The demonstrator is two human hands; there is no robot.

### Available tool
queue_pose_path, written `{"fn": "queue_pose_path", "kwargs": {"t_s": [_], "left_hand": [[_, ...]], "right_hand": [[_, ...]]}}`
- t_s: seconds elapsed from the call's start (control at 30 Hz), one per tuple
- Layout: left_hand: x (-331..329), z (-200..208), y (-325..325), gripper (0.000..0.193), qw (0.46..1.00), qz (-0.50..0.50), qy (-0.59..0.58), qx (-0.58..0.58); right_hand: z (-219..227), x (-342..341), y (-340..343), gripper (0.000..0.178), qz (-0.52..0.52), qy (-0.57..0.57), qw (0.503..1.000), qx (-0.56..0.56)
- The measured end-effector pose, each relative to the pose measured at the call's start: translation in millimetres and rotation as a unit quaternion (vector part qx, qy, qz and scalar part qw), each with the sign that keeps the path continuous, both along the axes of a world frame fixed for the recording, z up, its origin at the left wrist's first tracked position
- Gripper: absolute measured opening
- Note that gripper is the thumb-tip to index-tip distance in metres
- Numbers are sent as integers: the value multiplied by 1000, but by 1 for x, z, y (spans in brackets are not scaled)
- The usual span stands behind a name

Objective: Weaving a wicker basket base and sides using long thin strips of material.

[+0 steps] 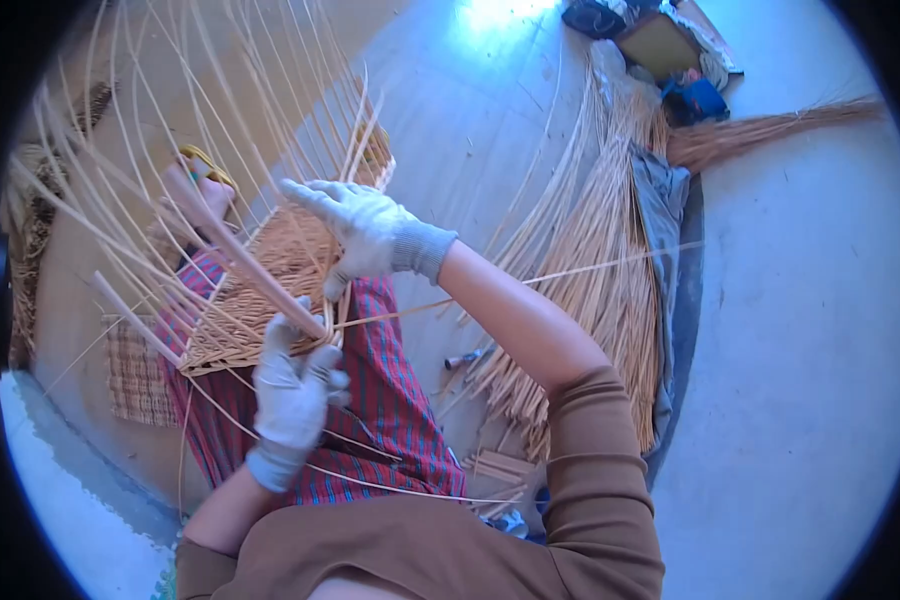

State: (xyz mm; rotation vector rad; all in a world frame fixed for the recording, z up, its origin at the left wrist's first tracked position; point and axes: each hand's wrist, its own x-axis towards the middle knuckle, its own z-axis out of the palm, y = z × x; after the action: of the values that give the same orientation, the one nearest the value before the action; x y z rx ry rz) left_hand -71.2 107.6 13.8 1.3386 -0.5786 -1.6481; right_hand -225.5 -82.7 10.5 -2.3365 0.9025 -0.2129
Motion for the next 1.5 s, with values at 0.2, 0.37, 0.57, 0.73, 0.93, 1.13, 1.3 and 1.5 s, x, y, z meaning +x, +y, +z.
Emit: {"fn": "queue_pose_path", "kwargs": {"t_s": [0.2,0.37,0.57,0.73,0.93,1.13,1.3,1.5], "left_hand": [[-31,-28,-14,28,986,109,46,-114],[24,25,-25,20,989,82,27,-122],[114,86,49,19,989,79,68,-107],[101,56,124,18,981,9,119,-151],[127,31,108,25,973,-87,98,-190],[239,-38,5,26,974,-90,-134,-159],[298,-112,-70,20,992,-79,-91,-48],[324,-176,-76,23,933,-92,-313,-150]], "right_hand": [[37,5,14,111,-2,67,976,-208],[70,11,104,99,-6,-56,904,-423],[-4,3,65,107,-96,-87,929,-345],[-12,-40,82,45,-47,-81,911,-403],[-37,-57,154,29,-186,-57,899,-391],[-83,26,119,30,-214,-46,895,-388],[-96,87,68,47,-210,115,938,-249],[-96,141,106,92,-143,-13,949,-281]]}}
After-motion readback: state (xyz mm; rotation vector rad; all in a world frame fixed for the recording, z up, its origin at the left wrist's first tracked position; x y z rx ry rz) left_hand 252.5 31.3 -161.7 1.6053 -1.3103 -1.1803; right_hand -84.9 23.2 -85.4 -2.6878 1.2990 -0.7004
